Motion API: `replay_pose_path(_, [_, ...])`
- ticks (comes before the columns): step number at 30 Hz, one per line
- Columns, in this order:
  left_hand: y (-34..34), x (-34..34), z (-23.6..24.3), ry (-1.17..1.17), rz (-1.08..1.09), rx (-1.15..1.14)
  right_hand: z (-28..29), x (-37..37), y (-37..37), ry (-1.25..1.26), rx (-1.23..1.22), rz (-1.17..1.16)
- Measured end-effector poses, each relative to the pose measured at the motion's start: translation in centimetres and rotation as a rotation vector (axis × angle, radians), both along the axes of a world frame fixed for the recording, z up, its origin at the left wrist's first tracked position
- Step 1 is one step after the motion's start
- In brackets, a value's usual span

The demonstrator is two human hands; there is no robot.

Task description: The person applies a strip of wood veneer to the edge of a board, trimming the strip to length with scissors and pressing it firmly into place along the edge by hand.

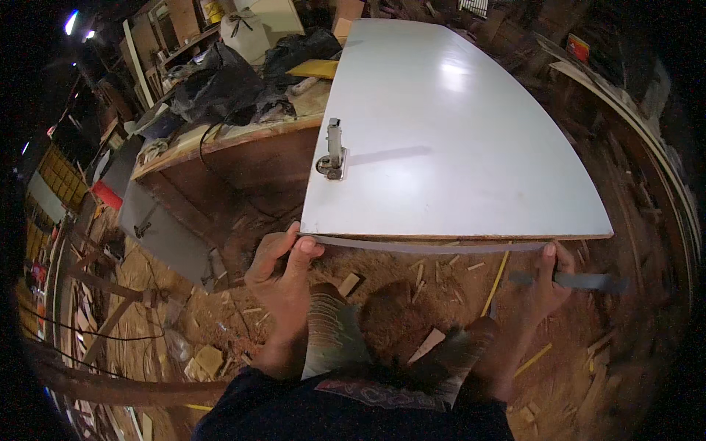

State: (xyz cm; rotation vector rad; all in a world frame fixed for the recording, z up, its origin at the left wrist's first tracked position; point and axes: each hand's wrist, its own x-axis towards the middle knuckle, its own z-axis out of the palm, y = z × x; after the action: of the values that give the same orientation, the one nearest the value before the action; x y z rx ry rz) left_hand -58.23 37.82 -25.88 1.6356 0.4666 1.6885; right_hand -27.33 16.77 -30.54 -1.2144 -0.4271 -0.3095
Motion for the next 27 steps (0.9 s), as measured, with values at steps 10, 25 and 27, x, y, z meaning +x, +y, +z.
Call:
replay_pose_path(10, [-0.7, 0.8, 0.2, -0.027, 0.071, -0.099, 1.2, -0.6, 0.6, -0.009, 0.003, -0.053])
replay_pose_path(25, [2.8, -1.2, -0.4, 0.339, 0.303, 0.535, 2.2, -0.9, 0.9, -0.143, -0.049, -0.205])
replay_pose_path(27, [3.0, -1.6, -0.3, 0.369, 0.33, 0.574, 1.9, -1.0, 0.9, -0.153, -0.049, -0.207])
